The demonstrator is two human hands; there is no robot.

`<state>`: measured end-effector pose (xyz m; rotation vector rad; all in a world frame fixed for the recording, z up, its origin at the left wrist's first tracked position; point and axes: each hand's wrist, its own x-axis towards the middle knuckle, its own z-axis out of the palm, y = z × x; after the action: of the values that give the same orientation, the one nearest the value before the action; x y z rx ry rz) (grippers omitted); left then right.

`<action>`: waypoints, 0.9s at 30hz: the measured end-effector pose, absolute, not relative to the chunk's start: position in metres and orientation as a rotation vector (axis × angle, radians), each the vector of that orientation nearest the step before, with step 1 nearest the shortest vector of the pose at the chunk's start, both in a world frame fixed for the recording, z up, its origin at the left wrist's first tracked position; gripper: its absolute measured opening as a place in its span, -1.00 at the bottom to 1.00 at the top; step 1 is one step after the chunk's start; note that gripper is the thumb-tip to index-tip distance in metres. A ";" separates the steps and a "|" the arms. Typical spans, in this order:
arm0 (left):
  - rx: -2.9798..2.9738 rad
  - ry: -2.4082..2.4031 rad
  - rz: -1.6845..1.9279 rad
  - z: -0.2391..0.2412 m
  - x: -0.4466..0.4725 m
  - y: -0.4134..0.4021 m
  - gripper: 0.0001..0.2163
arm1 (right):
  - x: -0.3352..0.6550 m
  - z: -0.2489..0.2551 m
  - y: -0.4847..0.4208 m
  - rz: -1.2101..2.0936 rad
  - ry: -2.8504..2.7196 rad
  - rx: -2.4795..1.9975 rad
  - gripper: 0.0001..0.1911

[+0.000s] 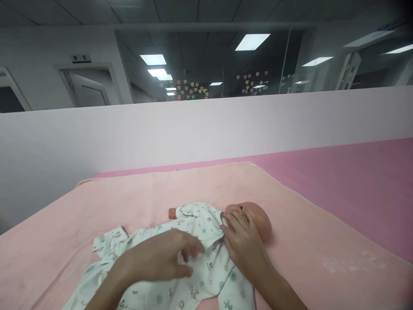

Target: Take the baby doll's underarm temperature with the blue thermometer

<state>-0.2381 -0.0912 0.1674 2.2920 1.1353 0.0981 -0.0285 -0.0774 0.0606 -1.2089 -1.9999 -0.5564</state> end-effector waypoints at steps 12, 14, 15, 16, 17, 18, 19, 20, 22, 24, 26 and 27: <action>2.341 1.754 0.471 0.068 -0.240 0.032 -0.59 | 0.031 0.073 -0.043 0.272 -1.618 -1.343 -0.70; 2.295 1.789 0.462 0.070 -0.242 0.028 -0.56 | 0.044 0.074 -0.025 0.623 -1.571 -1.317 -0.68; 2.275 1.801 0.450 0.071 -0.242 0.026 -0.55 | 0.049 0.074 -0.017 0.784 -1.554 -1.274 -0.68; 2.252 1.805 0.435 0.073 -0.242 0.025 -0.54 | 0.053 0.074 -0.010 0.924 -1.535 -1.224 -0.67; 2.227 1.804 0.424 0.073 -0.242 0.025 -0.54 | 0.056 0.073 -0.004 1.039 -1.513 -1.176 -0.66; 2.206 1.797 0.420 0.074 -0.242 0.025 -0.53 | 0.059 0.071 0.001 1.130 -1.487 -1.135 -0.65; 2.192 1.785 0.424 0.073 -0.242 0.025 -0.53 | 0.061 0.069 0.004 1.207 -1.451 -1.100 -0.65; 2.184 1.774 0.429 0.073 -0.242 0.026 -0.53 | 0.062 0.065 0.006 1.282 -1.400 -1.068 -0.64; 2.187 1.748 0.444 0.071 -0.242 0.027 -0.52 | 0.064 0.058 0.006 1.458 -1.250 -1.005 -0.61; 2.189 1.733 0.451 0.069 -0.244 0.028 -0.51 | 0.065 0.050 0.005 1.655 -1.078 -0.959 -0.57; 2.175 1.730 0.457 0.067 -0.245 0.029 -0.50 | 0.065 0.043 0.005 1.792 -0.962 -0.950 -0.54; 2.164 1.729 0.461 0.066 -0.246 0.029 -0.50 | 0.066 0.040 0.006 1.827 -0.935 -0.957 -0.53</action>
<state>-0.2462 0.0290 0.0659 2.1645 1.7289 0.4614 0.0655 0.0056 0.0397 -0.9569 -0.9347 1.8271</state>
